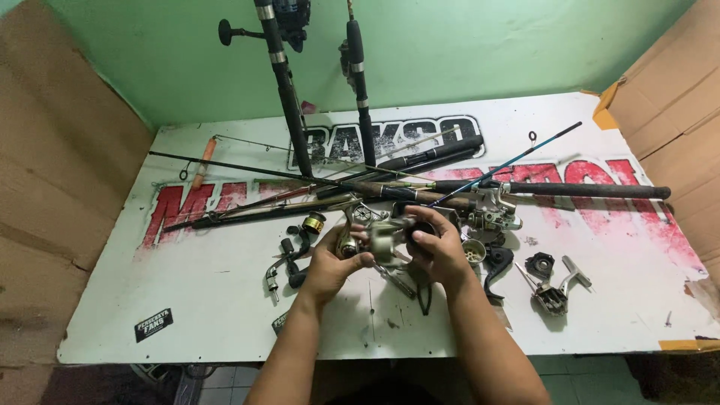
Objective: The person is assembling and inspecting components of a fishing reel on a workbench.
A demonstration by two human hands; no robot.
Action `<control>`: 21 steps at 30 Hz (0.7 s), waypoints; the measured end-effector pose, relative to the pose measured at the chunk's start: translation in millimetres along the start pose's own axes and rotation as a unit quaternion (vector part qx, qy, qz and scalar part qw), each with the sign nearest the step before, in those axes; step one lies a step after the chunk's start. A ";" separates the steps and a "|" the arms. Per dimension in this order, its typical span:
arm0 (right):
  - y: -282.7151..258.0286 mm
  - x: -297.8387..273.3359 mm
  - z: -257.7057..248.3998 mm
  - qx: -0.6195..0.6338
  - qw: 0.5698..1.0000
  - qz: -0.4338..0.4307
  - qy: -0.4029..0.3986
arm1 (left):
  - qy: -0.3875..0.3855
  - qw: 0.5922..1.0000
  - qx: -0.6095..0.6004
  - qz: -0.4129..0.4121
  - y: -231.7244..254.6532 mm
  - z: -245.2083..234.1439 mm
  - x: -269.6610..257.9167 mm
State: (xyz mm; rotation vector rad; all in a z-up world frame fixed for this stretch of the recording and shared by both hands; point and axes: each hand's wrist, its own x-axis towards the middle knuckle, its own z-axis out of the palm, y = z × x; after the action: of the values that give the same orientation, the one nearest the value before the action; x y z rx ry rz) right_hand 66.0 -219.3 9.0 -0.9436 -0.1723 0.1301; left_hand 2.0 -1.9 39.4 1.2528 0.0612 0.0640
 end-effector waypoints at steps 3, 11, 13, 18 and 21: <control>-16.8 -7.1 28.7 -0.134 0.990 -0.027 0.046 | -0.001 0.999 -0.049 -0.001 5.5 7.1 -4.6; -1.5 -2.3 -6.5 -0.135 0.989 -0.059 0.023 | 0.094 0.986 -0.138 -0.015 7.1 6.7 -0.1; 2.7 -3.1 -11.2 -0.189 0.980 -0.054 0.014 | 0.097 0.982 -0.161 -0.010 1.2 5.3 0.6; -9.8 -6.8 4.3 -0.299 0.953 -0.055 -0.021 | 0.101 0.959 -0.264 -0.002 1.1 6.9 -1.4; -2.4 -6.5 9.4 -0.331 0.940 -0.081 -0.012 | 0.088 0.959 -0.270 -0.008 5.3 9.6 -3.4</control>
State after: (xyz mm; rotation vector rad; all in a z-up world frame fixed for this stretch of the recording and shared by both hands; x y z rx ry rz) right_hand 57.7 -214.4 15.8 -1.5950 -0.3259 -0.0782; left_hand -0.8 -9.7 47.4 0.6970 0.1952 0.1676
